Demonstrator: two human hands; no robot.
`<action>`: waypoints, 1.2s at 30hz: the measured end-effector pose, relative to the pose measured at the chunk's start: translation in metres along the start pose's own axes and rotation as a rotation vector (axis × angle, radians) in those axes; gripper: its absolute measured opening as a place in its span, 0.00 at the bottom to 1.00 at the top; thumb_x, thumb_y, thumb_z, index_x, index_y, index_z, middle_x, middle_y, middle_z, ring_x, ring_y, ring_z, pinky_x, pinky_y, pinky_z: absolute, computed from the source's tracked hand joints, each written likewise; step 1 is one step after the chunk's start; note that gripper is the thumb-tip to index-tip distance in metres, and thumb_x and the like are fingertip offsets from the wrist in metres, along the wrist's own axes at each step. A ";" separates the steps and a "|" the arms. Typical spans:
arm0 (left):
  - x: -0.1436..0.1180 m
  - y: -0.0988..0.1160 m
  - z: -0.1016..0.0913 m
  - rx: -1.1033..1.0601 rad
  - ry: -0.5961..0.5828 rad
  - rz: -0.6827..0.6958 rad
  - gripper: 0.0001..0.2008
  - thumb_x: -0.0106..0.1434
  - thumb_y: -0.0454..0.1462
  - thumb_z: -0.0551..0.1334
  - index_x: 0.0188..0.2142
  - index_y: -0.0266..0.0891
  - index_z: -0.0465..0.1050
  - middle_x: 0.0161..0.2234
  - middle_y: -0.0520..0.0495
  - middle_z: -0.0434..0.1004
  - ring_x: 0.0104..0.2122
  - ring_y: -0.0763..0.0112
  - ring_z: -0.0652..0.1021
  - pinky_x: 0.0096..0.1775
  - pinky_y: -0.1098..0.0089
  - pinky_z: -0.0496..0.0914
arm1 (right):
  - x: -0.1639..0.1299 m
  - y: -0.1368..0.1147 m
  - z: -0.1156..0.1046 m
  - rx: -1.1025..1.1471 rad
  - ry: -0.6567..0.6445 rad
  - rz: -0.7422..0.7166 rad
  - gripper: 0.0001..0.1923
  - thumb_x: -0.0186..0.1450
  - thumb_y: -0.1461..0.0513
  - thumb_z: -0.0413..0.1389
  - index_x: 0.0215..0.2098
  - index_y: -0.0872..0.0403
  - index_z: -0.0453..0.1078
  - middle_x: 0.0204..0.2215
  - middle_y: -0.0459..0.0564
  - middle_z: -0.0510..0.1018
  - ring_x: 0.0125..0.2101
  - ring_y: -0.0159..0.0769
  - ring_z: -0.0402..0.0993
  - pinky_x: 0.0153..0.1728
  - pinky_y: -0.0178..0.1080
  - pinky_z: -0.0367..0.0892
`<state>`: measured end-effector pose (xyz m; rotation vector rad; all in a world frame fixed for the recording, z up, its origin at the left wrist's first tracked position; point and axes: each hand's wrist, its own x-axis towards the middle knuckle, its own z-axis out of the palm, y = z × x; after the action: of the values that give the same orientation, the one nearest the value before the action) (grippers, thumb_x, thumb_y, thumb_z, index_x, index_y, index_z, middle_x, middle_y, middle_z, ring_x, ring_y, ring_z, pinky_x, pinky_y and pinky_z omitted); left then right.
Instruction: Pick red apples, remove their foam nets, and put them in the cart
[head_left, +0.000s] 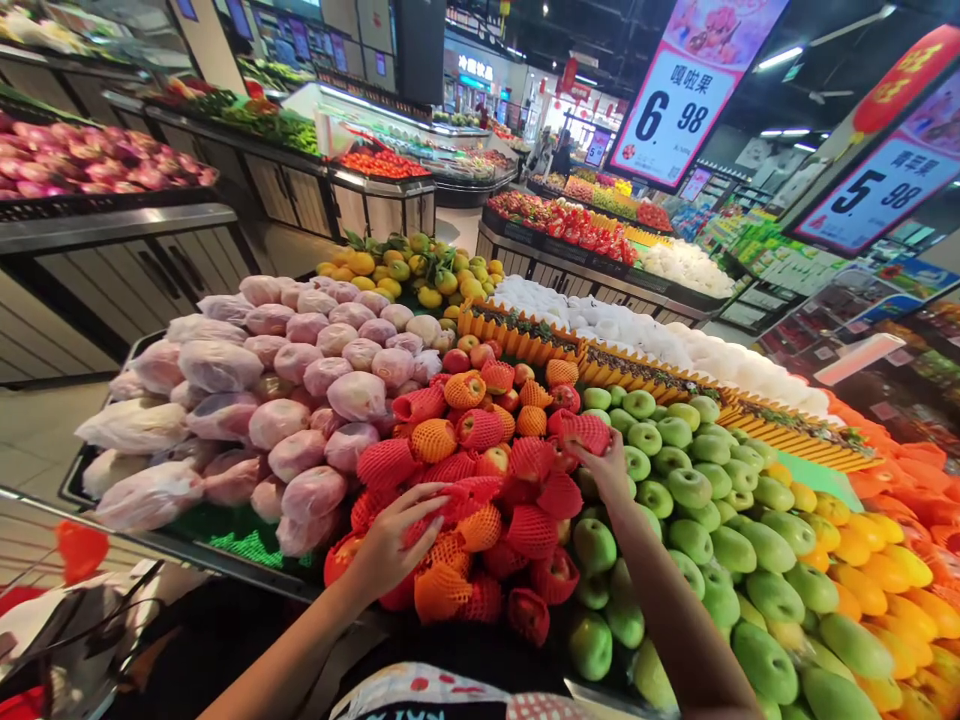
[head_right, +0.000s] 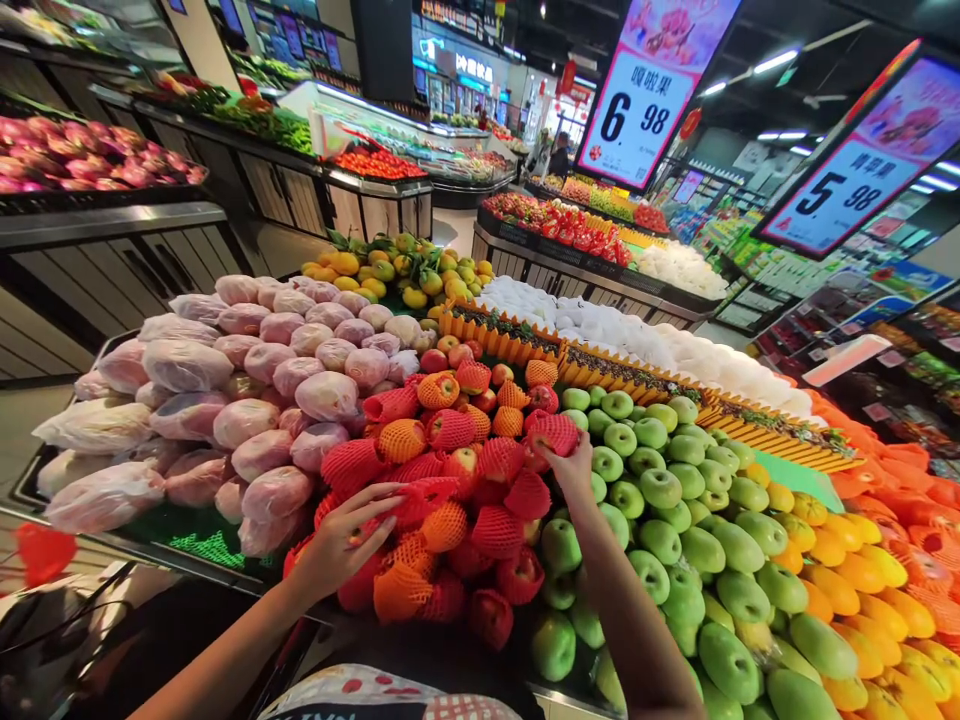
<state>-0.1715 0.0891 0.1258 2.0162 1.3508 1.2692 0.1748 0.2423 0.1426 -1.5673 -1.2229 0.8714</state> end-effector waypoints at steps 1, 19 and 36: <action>0.001 -0.001 -0.001 0.004 0.001 -0.007 0.14 0.71 0.34 0.60 0.52 0.40 0.82 0.53 0.39 0.83 0.52 0.59 0.84 0.54 0.63 0.79 | 0.013 -0.003 0.009 -0.082 -0.016 -0.018 0.44 0.48 0.51 0.73 0.58 0.53 0.66 0.54 0.58 0.78 0.52 0.51 0.76 0.45 0.46 0.77; -0.001 0.003 0.013 -0.132 -0.042 -0.143 0.21 0.63 0.36 0.70 0.56 0.43 0.76 0.56 0.40 0.80 0.56 0.55 0.81 0.57 0.57 0.77 | -0.051 -0.049 0.023 -0.285 -0.321 -0.534 0.16 0.71 0.54 0.57 0.54 0.49 0.75 0.53 0.56 0.81 0.55 0.48 0.76 0.58 0.52 0.69; -0.015 0.041 0.054 -0.363 -0.463 -0.188 0.05 0.65 0.35 0.63 0.38 0.40 0.78 0.35 0.48 0.84 0.34 0.67 0.80 0.39 0.69 0.71 | -0.207 0.022 0.002 0.529 -0.708 0.196 0.26 0.54 0.58 0.72 0.50 0.45 0.73 0.43 0.45 0.79 0.43 0.38 0.75 0.43 0.37 0.66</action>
<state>-0.1060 0.0651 0.1213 1.7391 0.9806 0.8228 0.1277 0.0405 0.1191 -0.9728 -1.1671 1.8123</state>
